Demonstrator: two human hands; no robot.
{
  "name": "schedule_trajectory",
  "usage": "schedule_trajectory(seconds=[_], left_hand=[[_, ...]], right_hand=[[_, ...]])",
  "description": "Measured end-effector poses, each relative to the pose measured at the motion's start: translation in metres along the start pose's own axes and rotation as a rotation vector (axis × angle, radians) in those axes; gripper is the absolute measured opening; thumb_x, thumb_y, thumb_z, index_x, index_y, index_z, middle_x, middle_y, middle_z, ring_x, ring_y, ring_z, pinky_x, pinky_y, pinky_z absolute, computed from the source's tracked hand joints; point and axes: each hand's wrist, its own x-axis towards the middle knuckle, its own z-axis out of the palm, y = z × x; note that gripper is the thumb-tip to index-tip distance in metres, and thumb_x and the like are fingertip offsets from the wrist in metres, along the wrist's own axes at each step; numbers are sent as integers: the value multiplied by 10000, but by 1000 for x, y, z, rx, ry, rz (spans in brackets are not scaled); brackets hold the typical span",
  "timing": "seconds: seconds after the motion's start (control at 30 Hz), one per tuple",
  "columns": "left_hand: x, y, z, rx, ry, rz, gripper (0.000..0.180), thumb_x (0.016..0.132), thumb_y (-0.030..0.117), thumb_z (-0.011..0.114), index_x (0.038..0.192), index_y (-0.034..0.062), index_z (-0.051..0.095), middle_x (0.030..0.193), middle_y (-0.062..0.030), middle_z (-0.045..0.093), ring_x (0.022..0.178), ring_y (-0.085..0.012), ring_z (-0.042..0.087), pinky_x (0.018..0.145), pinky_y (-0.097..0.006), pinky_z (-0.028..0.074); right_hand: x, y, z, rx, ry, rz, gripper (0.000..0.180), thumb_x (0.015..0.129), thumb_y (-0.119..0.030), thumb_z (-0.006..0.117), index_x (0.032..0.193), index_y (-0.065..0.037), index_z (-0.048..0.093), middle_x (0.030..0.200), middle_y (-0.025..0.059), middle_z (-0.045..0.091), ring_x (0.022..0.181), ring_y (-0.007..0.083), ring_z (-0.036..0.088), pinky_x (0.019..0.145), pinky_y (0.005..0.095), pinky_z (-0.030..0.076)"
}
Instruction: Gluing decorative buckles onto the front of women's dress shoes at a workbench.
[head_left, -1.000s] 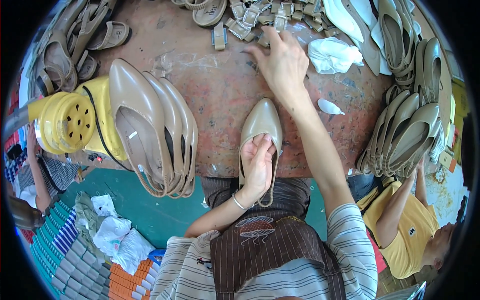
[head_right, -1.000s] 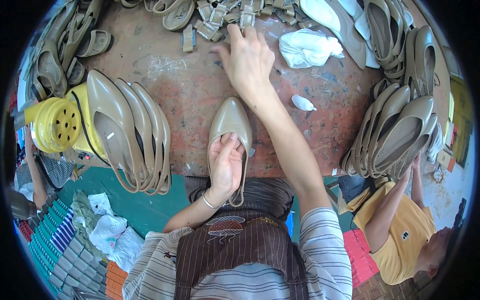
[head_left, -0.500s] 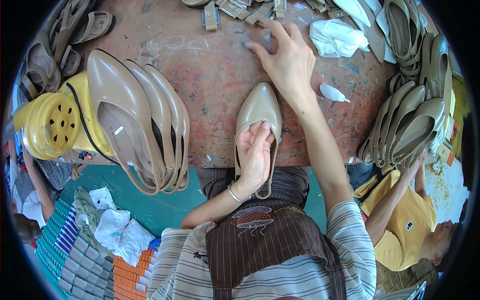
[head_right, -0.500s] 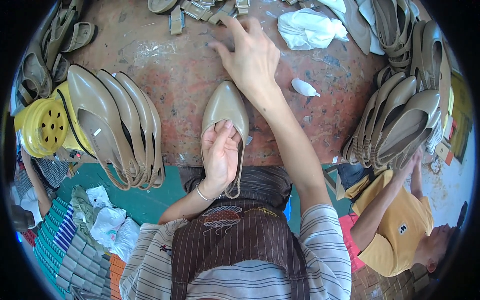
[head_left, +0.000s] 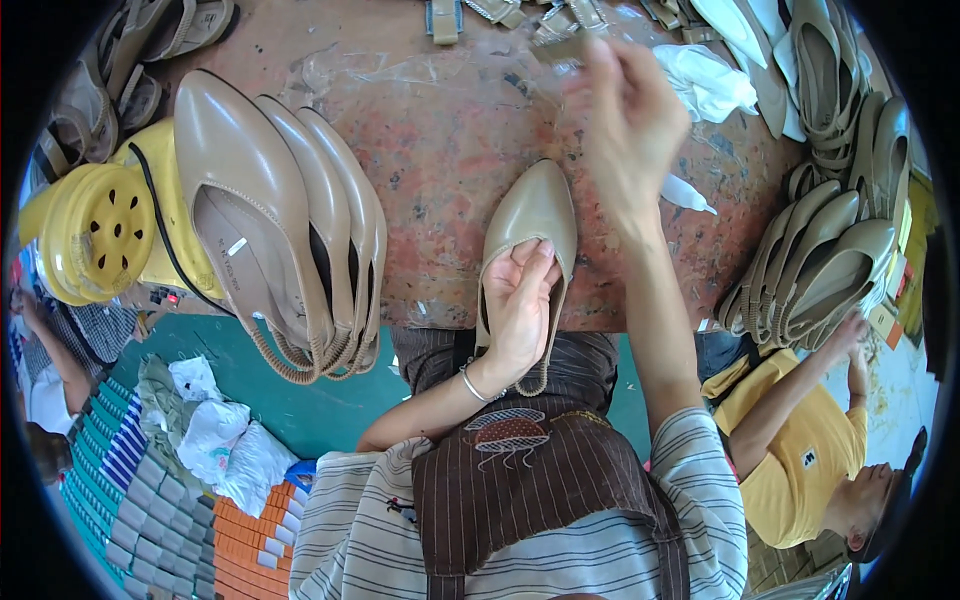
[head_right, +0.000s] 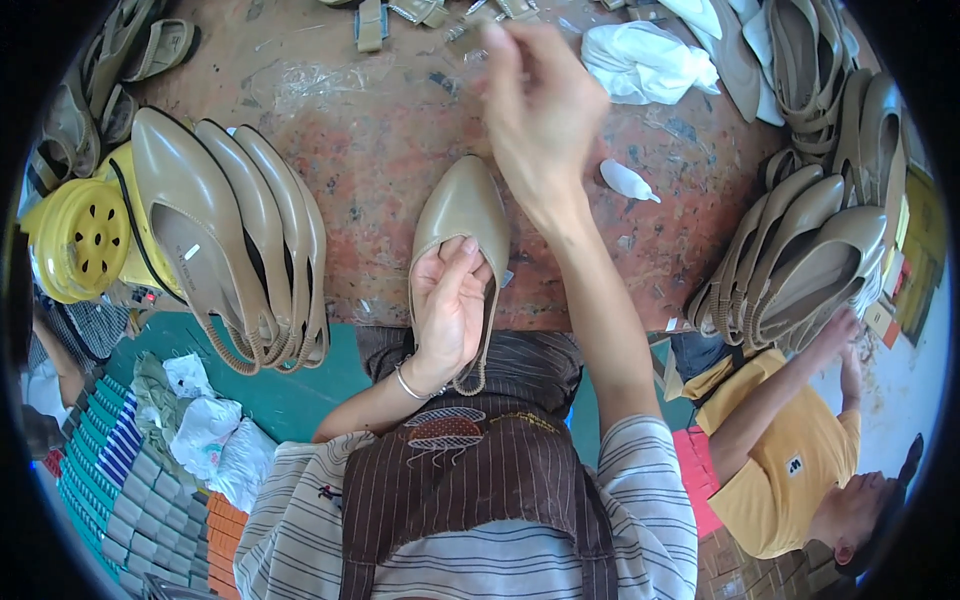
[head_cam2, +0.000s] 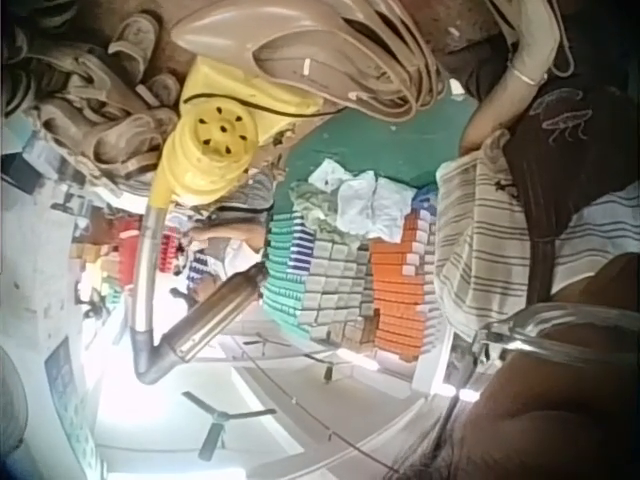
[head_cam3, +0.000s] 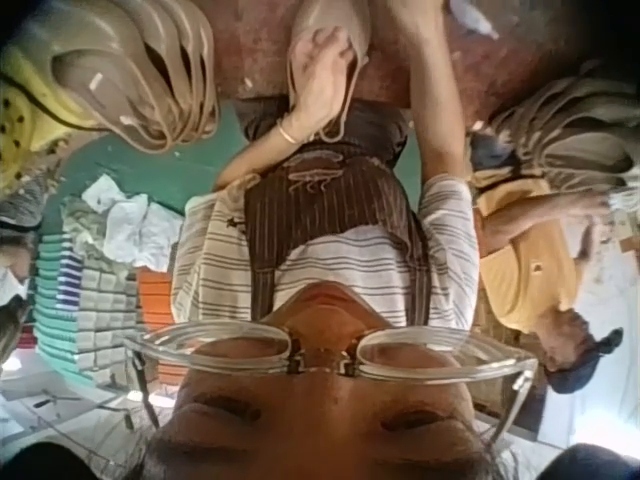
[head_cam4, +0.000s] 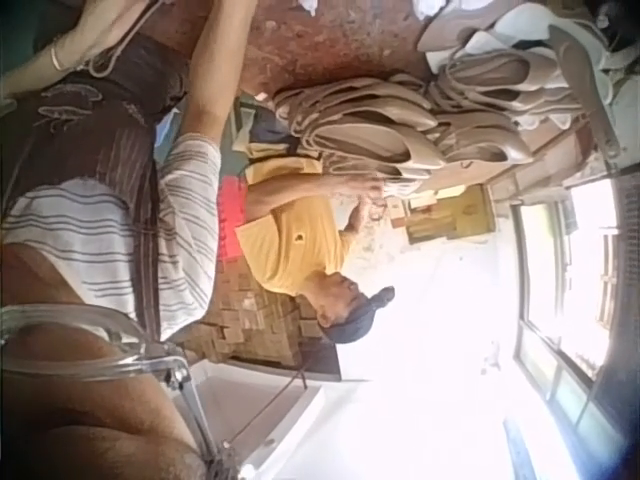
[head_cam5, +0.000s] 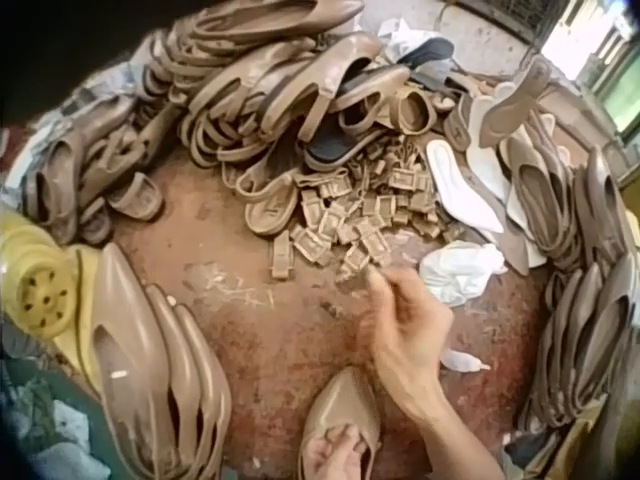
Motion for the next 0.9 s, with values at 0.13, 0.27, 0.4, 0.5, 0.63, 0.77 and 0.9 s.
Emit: schedule_trajectory(seconds=[0.13,0.27,0.4,0.5,0.63,0.77,0.9], left_hand=[[-2,-2,2,7,22,-9,70,938,37,550,985,4,589,955,-21,636,857,-70,576,792,-245,469],[-1,-1,-3,-8,11,-10,79,934,31,554,999,4,590,960,-22,636,866,-69,575,792,-246,472],[-2,-1,0,7,49,-17,76,932,25,554,997,5,588,967,-24,636,870,-75,578,802,-246,471],[0,-1,0,-1,1,-1,65,929,21,556,983,5,589,972,-32,637,880,-85,582,813,-249,471],[0,1,4,-19,40,-32,48,926,41,559,947,11,590,968,-44,631,887,-105,584,840,-270,465],[2,4,3,-148,27,-16,112,935,118,552,932,13,593,972,-54,633,917,-137,592,872,-294,457],[2,4,4,-132,44,-48,182,949,152,525,998,-12,586,1038,-91,631,989,-176,597,917,-327,453]], right_hand=[[-30,5,-12,486,15,393,150,909,-89,595,992,30,553,719,98,667,622,134,660,522,253,493],[-46,2,-22,-346,-16,277,157,841,-28,643,969,28,572,842,163,648,628,152,649,557,265,490],[-48,2,-30,-490,-18,-144,226,806,-22,662,1030,-20,625,912,143,632,676,188,652,585,306,500],[-30,16,-26,-420,-164,-299,300,772,-24,681,1067,-72,661,959,114,615,741,224,652,621,341,511],[-22,21,-28,-429,-220,-323,261,749,-40,707,1009,-43,678,907,97,610,693,235,636,641,338,517],[-38,9,-34,-329,-248,-61,299,700,-33,759,987,-25,677,847,70,602,636,160,588,602,282,506],[-71,-10,-51,-102,-279,10,342,650,-3,795,971,-27,682,825,41,594,670,95,568,572,237,491]])
